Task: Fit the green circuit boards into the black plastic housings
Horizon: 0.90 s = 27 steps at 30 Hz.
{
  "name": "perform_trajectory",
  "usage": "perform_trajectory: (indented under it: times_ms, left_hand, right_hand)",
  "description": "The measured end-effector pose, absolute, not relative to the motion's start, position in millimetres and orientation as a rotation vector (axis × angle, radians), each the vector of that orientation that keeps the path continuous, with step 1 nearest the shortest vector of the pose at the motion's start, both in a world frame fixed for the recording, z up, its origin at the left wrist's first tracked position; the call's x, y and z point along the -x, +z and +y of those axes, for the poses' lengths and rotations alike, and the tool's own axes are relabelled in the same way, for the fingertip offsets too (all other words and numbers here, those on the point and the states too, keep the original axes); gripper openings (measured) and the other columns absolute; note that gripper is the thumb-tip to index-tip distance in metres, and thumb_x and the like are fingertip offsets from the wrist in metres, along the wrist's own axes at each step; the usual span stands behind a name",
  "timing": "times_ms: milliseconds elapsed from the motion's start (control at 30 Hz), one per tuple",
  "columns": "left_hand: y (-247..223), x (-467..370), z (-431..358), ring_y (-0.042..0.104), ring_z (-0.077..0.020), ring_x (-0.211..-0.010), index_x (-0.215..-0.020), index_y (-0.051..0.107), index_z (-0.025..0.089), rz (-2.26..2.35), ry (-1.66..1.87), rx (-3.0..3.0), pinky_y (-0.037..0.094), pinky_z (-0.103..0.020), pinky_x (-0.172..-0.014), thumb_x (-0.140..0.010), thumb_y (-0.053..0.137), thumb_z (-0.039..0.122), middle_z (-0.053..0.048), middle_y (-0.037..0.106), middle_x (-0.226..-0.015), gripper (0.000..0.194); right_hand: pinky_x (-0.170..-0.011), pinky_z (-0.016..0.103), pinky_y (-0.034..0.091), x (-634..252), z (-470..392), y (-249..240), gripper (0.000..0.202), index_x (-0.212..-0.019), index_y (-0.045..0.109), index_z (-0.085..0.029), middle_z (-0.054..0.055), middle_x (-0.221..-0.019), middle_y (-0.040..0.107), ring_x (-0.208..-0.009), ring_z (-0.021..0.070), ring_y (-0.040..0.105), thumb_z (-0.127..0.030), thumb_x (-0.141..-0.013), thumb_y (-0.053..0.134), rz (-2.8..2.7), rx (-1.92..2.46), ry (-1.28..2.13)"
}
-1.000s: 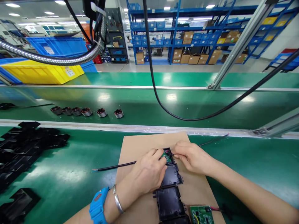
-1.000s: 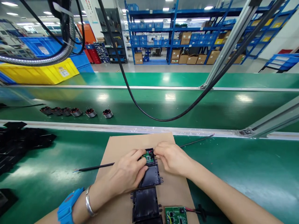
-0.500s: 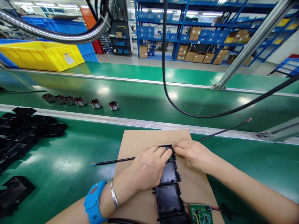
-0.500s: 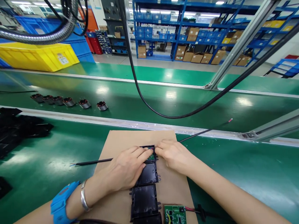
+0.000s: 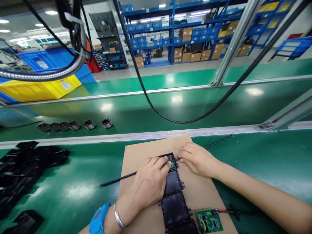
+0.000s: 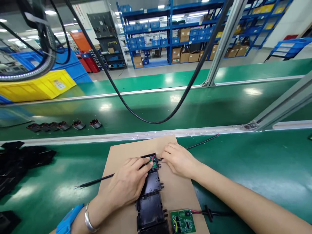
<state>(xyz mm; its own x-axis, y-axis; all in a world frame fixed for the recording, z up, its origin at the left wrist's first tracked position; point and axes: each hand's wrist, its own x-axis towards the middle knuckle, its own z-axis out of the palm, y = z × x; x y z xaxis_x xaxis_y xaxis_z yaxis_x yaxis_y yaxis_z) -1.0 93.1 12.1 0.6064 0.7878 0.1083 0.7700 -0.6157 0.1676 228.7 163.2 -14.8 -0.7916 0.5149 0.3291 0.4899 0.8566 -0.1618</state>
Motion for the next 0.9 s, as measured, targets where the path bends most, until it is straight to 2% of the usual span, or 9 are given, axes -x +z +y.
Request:
perform_trajectory:
  times_ms: [67,200,433,633,767,900]
  left_hand:
    - [11.9,1.9,93.1,0.052,-0.0272,-0.107,-0.125,0.055,0.014,1.332,0.252,-2.722,0.050,-0.044,-0.093,-0.089,0.044,0.010,-0.012,0.055,-0.123,0.039]
    - [13.4,1.8,94.8,0.052,-0.0260,-0.108,-0.125,0.056,0.012,1.289,0.221,-2.704,0.051,-0.040,-0.095,-0.088,0.044,0.008,-0.013,0.053,-0.125,0.039]
    - [13.6,-0.3,93.4,0.050,-0.0271,-0.114,-0.122,0.056,0.011,1.331,0.201,-2.691,0.046,-0.042,-0.101,-0.085,0.046,0.009,-0.012,0.054,-0.128,0.038]
    - [18.1,-3.0,94.8,0.050,-0.0271,-0.111,-0.137,0.046,0.017,1.344,0.124,-2.672,0.047,-0.044,-0.096,-0.084,0.044,0.008,-0.010,0.054,-0.129,0.053]
    - [27.0,-5.3,97.3,0.047,-0.0310,-0.110,-0.130,0.055,0.018,1.361,0.093,-2.660,0.045,-0.050,-0.091,-0.083,0.046,0.010,-0.010,0.056,-0.125,0.049]
    - [28.8,0.7,102.9,0.045,-0.0306,-0.115,-0.128,0.057,0.022,1.290,0.232,-2.551,0.040,-0.051,-0.096,-0.081,0.053,0.013,-0.008,0.055,-0.127,0.048]
  right_hand:
    - [-0.073,0.033,0.041,-229.0,163.9,-18.6,0.021,-0.092,0.063,-0.013,0.008,-0.081,0.057,-0.079,0.0211,0.048,-0.012,-0.094,0.042,-2.655,0.708,0.108]
    - [-0.073,0.032,0.041,-225.5,165.7,-22.1,0.024,-0.096,0.063,-0.012,0.007,-0.080,0.056,-0.077,0.0204,0.047,-0.007,-0.093,0.040,-2.650,0.644,0.142]
    - [-0.071,0.031,0.041,-222.0,163.0,-22.4,0.028,-0.092,0.063,-0.012,0.007,-0.080,0.056,-0.077,0.0199,0.046,-0.004,-0.091,0.037,-2.645,0.664,0.174]
    - [-0.069,0.032,0.038,-223.3,161.6,-21.8,0.021,-0.087,0.062,-0.014,0.006,-0.077,0.054,-0.075,0.0199,0.045,-0.009,-0.090,0.042,-2.629,0.694,0.167]
    - [-0.070,0.032,0.037,-224.3,162.5,-24.2,0.018,-0.088,0.061,-0.015,0.006,-0.079,0.055,-0.076,0.0195,0.045,-0.010,-0.089,0.044,-2.628,0.695,0.194]
    - [-0.070,0.032,0.037,-223.8,161.9,-23.4,0.018,-0.089,0.061,-0.015,0.006,-0.079,0.054,-0.077,0.0195,0.045,-0.010,-0.090,0.043,-2.619,0.701,0.210]
